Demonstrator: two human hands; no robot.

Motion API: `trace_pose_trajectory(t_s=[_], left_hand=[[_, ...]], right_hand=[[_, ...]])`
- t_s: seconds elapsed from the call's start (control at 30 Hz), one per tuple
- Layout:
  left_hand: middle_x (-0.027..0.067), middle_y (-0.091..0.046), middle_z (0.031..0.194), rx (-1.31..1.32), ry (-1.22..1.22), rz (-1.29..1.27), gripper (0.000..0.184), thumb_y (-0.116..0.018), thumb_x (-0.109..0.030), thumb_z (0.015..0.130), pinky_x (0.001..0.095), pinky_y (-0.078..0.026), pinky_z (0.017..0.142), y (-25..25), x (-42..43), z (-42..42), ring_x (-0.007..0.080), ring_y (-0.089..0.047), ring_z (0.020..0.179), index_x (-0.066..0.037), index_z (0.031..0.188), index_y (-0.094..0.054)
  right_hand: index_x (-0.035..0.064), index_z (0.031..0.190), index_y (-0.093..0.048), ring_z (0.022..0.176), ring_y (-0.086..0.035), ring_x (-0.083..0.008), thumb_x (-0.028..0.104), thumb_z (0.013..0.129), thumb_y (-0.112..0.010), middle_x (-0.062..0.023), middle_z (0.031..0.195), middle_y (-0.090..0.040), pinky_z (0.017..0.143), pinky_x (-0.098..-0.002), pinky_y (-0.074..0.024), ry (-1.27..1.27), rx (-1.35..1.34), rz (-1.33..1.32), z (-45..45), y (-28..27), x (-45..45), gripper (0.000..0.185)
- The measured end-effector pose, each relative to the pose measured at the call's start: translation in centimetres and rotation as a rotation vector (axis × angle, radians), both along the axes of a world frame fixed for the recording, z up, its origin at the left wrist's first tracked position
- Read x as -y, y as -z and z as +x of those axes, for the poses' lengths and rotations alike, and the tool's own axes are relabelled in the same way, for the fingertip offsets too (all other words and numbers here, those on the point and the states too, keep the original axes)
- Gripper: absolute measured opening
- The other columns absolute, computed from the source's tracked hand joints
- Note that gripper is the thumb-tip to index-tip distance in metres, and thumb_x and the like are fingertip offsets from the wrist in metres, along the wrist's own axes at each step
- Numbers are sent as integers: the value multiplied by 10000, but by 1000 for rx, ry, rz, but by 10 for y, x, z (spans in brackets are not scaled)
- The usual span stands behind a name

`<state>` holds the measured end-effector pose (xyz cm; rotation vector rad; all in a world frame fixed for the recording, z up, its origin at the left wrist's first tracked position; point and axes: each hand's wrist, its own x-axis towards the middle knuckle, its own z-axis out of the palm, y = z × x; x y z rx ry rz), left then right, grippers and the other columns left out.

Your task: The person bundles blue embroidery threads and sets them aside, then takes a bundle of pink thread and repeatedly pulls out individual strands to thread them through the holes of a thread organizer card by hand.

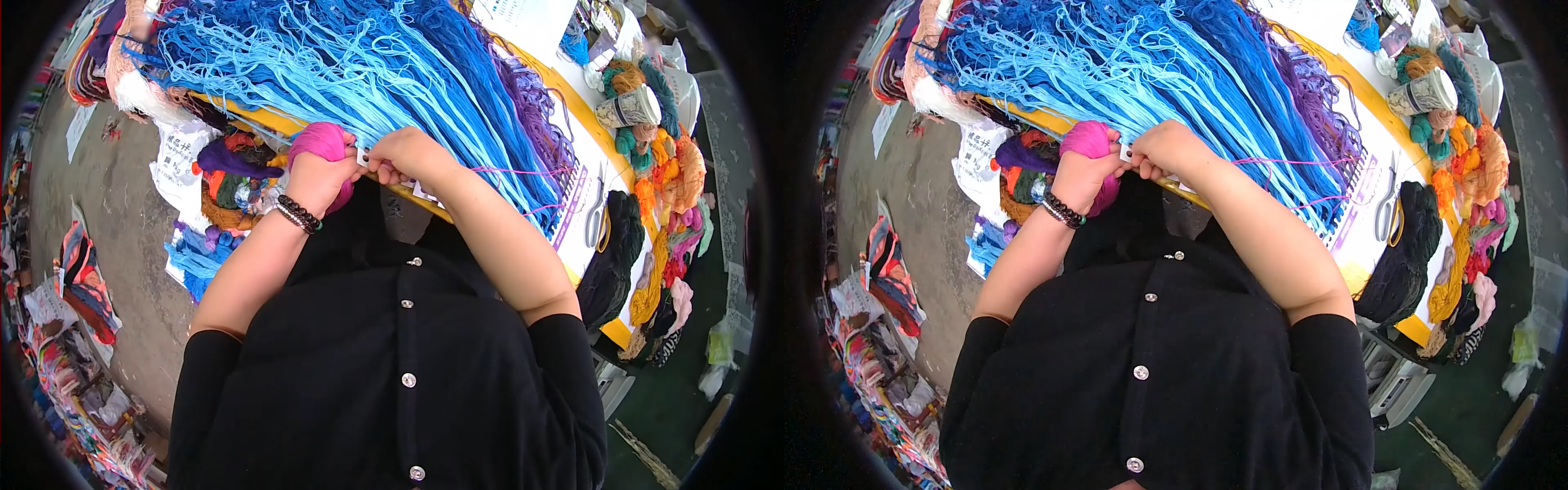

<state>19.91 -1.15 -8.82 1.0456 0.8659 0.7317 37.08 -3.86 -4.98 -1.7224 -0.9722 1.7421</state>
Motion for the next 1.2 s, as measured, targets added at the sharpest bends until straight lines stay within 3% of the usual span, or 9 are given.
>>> trace_pose_trajectory(t_s=[0.3, 0.43, 0.5, 0.6, 0.83, 0.93, 1.03, 1.1, 1.2], left_hand=[[66, -577, 792, -126, -3, 94, 249, -636, 69, 755, 257, -476, 563, 2, 0, 1, 135, -598, 642, 2, 967, -523], [88, -627, 746, -314, -36, 464, 161, -620, 14, 772, 270, -493, 587, 8, -4, -4, 141, -624, 668, 25, 925, -569], [79, -648, 777, -441, 15, 700, 145, -643, -17, 771, 273, -485, 620, 7, -13, -17, 137, -616, 684, 9, 900, -581], [74, -663, 845, 104, -31, -51, 182, -659, -17, 798, 250, -483, 642, -26, -4, -19, 134, -615, 709, -18, 954, -564], [128, -666, 957, 164, -26, -206, 235, -626, -46, 859, 229, -491, 623, -17, 4, -8, 119, -622, 718, -12, 1074, -536], [109, -660, 1003, 6, 117, 17, 335, -609, -7, 812, 232, -494, 611, -13, 10, 1, 125, -621, 722, 26, 1135, -530], [43, -614, 831, -272, 100, 832, 284, -662, -10, 736, 243, -479, 605, -17, -5, -11, 126, -587, 701, -14, 1016, -616], [28, -594, 782, 31, -104, 34, 226, -648, -45, 773, 225, -456, 596, -25, -15, -32, 117, -568, 665, -41, 997, -624], [68, -616, 784, 204, -271, -176, 261, -584, -18, 809, 256, -482, 615, -33, -47, -82, 152, -590, 687, -11, 1070, -580]], right_hand=[[1, 726, -661, 547, -595, -151, 221, 829, -570, -75, 600, -624, 538, -278, -463, -116, 244, 155, -10, 6, 6, 259], [0, 797, -642, 591, -606, -150, 202, 852, -569, -73, 635, -634, 564, -287, -469, -163, 320, 257, -12, 10, 12, 222], [-4, 903, -605, 612, -607, -152, 138, 856, -540, -82, 685, -644, 570, -288, -471, 59, 141, 263, -8, 15, 17, 163], [28, 999, -542, 599, -539, -104, 106, 858, -527, -48, 731, -618, 534, -235, -423, 78, 22, 201, -2, 12, 17, 162], [18, 1012, -525, 622, -537, -98, 61, 841, -506, -64, 736, -621, 563, -220, -419, 213, -135, 195, -3, 10, 24, 177], [13, 1015, -519, 653, -551, -104, 57, 835, -517, -72, 755, -623, 594, -215, -428, 331, -356, 165, 2, 6, 24, 186], [22, 1025, -514, 683, -562, -108, 69, 833, -539, -74, 769, -620, 614, -218, -434, 314, -379, 181, -3, 10, 24, 200], [28, 1039, -512, 686, -561, -112, 80, 831, -563, -71, 775, -614, 621, -224, -438, 210, -159, 177, -10, 15, 24, 220], [13, 1059, -504, 721, -569, -112, 92, 837, -573, -61, 807, -626, 642, -238, -445, 56, 79, 288, -8, 21, 24, 246]])
